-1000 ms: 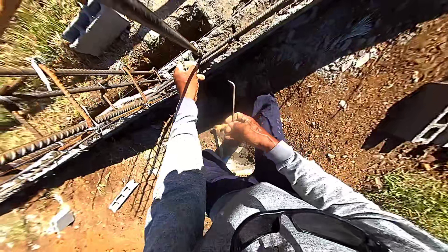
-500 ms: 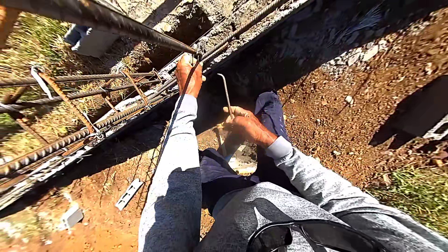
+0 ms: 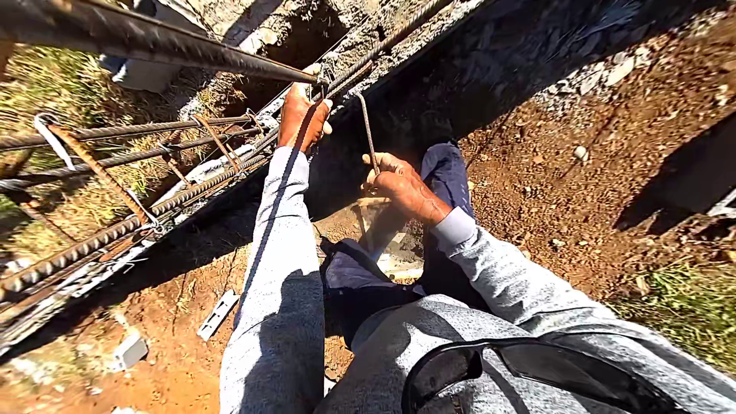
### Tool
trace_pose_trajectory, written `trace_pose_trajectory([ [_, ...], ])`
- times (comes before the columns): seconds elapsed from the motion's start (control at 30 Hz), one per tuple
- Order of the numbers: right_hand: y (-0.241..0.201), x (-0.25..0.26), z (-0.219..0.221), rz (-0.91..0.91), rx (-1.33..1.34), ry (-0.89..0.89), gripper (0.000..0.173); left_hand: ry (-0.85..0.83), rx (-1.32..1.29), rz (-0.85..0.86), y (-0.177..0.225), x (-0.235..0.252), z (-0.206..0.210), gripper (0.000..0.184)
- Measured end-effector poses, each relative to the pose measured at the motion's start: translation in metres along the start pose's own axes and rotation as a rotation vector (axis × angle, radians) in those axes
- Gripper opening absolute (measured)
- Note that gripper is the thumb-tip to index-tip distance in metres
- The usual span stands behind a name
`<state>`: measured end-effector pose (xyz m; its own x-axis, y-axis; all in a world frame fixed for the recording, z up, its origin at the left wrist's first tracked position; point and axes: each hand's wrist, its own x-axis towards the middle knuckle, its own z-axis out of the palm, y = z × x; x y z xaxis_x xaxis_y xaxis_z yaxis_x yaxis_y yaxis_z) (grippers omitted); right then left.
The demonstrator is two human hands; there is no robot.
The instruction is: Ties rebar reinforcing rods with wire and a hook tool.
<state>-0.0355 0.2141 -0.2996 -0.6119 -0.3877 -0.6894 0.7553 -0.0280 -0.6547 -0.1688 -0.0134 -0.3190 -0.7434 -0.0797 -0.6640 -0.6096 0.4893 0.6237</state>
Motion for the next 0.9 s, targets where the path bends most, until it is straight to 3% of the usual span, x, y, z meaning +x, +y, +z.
trace_pose_trajectory([
  [0.13, 0.018, -0.013, 0.002, -0.019, -0.021, -0.021, 0.052, -0.039, 0.198, -0.012, -0.001, 0.004, -0.004, 0.043],
  [0.4, 0.016, 0.009, 0.025, 0.067, 0.155, 0.02, 0.052, -0.135, 0.625, 0.065, 0.022, 0.012, -0.029, 0.056],
  [0.63, 0.013, 0.007, 0.038, 0.066, 0.16, 0.015, 0.048, -0.083, 0.573, 0.124, 0.015, 0.005, -0.023, 0.05],
  [0.8, 0.019, 0.016, 0.039, 0.068, 0.196, 0.028, 0.049, -0.194, 0.67, 0.117, 0.02, 0.022, -0.038, 0.058],
  [0.9, 0.019, 0.017, 0.04, 0.072, 0.214, 0.033, 0.049, -0.164, 0.494, 0.084, 0.008, 0.013, -0.031, 0.044],
])
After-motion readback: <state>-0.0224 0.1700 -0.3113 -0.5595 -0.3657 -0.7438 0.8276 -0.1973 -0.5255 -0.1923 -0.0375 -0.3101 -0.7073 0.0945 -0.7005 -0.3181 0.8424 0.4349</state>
